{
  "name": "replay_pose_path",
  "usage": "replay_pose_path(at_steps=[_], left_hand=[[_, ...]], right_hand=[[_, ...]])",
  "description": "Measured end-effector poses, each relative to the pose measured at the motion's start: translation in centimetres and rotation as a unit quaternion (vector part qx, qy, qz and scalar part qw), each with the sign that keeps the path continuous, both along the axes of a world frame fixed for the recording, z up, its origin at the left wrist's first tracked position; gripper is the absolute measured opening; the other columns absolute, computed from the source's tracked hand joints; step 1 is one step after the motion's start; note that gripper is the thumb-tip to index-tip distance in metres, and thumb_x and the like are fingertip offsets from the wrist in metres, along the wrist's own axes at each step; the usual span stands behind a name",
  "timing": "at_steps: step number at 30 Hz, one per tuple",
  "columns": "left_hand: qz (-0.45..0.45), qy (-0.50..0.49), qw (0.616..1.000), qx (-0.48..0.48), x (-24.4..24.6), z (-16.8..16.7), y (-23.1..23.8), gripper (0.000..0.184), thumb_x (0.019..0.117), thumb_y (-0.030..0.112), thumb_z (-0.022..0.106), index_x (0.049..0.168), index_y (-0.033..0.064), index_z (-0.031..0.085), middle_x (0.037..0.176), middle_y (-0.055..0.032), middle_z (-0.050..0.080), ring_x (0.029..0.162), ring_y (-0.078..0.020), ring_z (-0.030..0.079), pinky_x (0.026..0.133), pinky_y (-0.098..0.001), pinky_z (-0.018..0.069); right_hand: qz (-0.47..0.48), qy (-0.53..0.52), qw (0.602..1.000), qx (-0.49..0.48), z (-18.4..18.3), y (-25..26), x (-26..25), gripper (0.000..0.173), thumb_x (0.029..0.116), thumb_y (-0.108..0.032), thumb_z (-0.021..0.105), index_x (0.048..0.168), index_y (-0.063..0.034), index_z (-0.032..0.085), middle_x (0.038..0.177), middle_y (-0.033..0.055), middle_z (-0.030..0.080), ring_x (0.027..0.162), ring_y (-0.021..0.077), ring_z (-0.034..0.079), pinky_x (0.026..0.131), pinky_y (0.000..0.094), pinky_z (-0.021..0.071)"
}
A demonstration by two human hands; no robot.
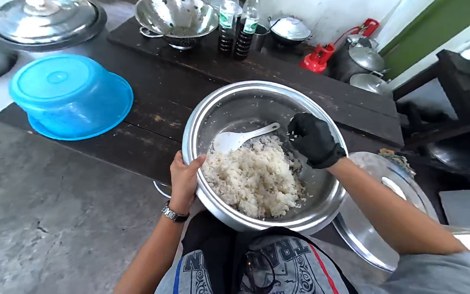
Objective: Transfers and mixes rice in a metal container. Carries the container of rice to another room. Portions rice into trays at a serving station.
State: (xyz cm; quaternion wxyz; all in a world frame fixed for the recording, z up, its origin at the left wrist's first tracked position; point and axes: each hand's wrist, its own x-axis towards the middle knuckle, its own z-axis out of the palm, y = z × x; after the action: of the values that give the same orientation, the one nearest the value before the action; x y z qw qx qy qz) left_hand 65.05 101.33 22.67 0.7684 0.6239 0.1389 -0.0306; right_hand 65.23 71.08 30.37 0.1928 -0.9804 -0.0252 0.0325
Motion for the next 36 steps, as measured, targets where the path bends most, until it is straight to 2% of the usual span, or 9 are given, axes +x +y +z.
replay_pose_path(at_steps=[4,9,13,16,19,22,25,29,36], left_hand=[[0.005,-0.010,1.000,0.017,0.0,0.2,-0.1,0.028,0.0946,-0.001,0.065,0.121,0.0010,0.054,0.090,-0.0053,0.069,0.073,-0.0092,0.071,0.066,-0.0270,0.0619],[0.030,-0.005,1.000,0.008,-0.5,0.0,-0.4,0.013,0.1044,0.014,0.056,0.116,0.0076,0.057,0.088,-0.0011,0.068,0.075,-0.0070,0.070,0.067,-0.0257,0.0604],[0.044,-0.031,0.993,-0.104,-3.1,0.0,-0.3,0.046,0.1126,0.033,0.022,0.118,0.0121,0.063,0.097,-0.0004,0.075,0.091,-0.0101,0.073,0.080,-0.0321,0.0623],[0.038,0.038,0.994,-0.093,-6.4,-1.9,0.5,0.053,0.1127,0.034,0.014,0.103,0.0126,0.062,0.078,0.0013,0.070,0.061,-0.0044,0.064,0.053,-0.0211,0.0543],[0.047,0.132,0.985,-0.098,-8.2,-4.0,1.9,0.049,0.1131,0.034,0.019,0.094,0.0117,0.059,0.067,0.0015,0.060,0.046,-0.0053,0.049,0.041,-0.0189,0.0396],[0.094,0.173,0.975,-0.100,-8.9,-5.2,2.5,0.041,0.1124,0.030,0.029,0.089,0.0130,0.058,0.061,0.0046,0.054,0.043,-0.0028,0.043,0.040,-0.0171,0.0342],[0.079,0.169,0.977,-0.104,-9.3,-4.7,2.3,0.041,0.1128,0.029,0.028,0.089,0.0134,0.057,0.061,0.0054,0.055,0.044,-0.0022,0.044,0.040,-0.0166,0.0348],[-0.031,0.087,0.990,-0.108,-9.9,-2.5,1.2,0.054,0.1119,0.033,0.011,0.098,0.0103,0.059,0.068,-0.0002,0.064,0.048,-0.0080,0.056,0.043,-0.0223,0.0473],[-0.226,0.082,0.959,-0.149,-13.3,-0.5,-1.0,0.025,0.1039,0.018,0.041,0.111,0.0025,0.060,0.083,-0.0082,0.075,0.066,-0.0173,0.073,0.066,-0.0332,0.0639]], right_hand=[[0.157,0.347,0.917,-0.114,-1.6,-1.0,-0.2,0.066,0.0917,-0.012,0.077,0.151,-0.0069,0.050,0.154,0.0296,0.044,0.139,0.0490,0.046,0.112,0.0640,0.0373],[0.074,0.065,0.995,-0.017,-1.2,-2.9,1.2,0.011,0.0812,0.002,0.073,0.090,0.0039,0.066,0.088,0.0237,0.066,0.086,0.0418,0.066,0.076,0.0615,0.0505],[0.121,0.356,0.905,0.201,-3.4,-5.3,2.3,0.070,0.1026,-0.001,0.053,0.164,-0.0137,0.023,0.155,0.0215,0.044,0.132,0.0334,0.054,0.102,0.0508,0.0500],[0.052,0.364,0.816,0.446,-3.9,-7.0,3.5,0.055,0.1112,-0.045,0.023,0.164,-0.0299,0.021,0.159,0.0112,0.044,0.135,0.0350,0.055,0.095,0.0591,0.0539],[0.012,0.324,0.811,0.487,-2.5,-6.5,3.5,0.048,0.1127,-0.030,0.024,0.153,-0.0122,0.043,0.140,0.0123,0.062,0.117,0.0264,0.069,0.093,0.0424,0.0591],[-0.030,0.174,0.886,0.428,-1.3,-4.6,2.8,0.029,0.1003,0.009,0.046,0.120,0.0048,0.067,0.105,0.0142,0.076,0.084,0.0203,0.076,0.074,0.0337,0.0638],[-0.012,-0.039,0.978,0.204,-1.4,-2.7,1.5,0.011,0.0790,0.003,0.078,0.088,0.0004,0.072,0.080,0.0094,0.072,0.070,0.0171,0.068,0.070,0.0383,0.0586],[0.128,0.282,0.948,-0.072,-3.6,-1.9,1.3,0.056,0.0858,-0.024,0.085,0.135,-0.0077,0.066,0.134,0.0251,0.061,0.127,0.0437,0.056,0.107,0.0634,0.0416],[-0.073,-0.016,0.985,-0.155,1.5,-1.8,10.9,0.058,0.0936,-0.036,0.073,0.140,-0.0040,0.058,0.140,0.0311,0.055,0.129,0.0508,0.053,0.097,0.0718,0.0450]])
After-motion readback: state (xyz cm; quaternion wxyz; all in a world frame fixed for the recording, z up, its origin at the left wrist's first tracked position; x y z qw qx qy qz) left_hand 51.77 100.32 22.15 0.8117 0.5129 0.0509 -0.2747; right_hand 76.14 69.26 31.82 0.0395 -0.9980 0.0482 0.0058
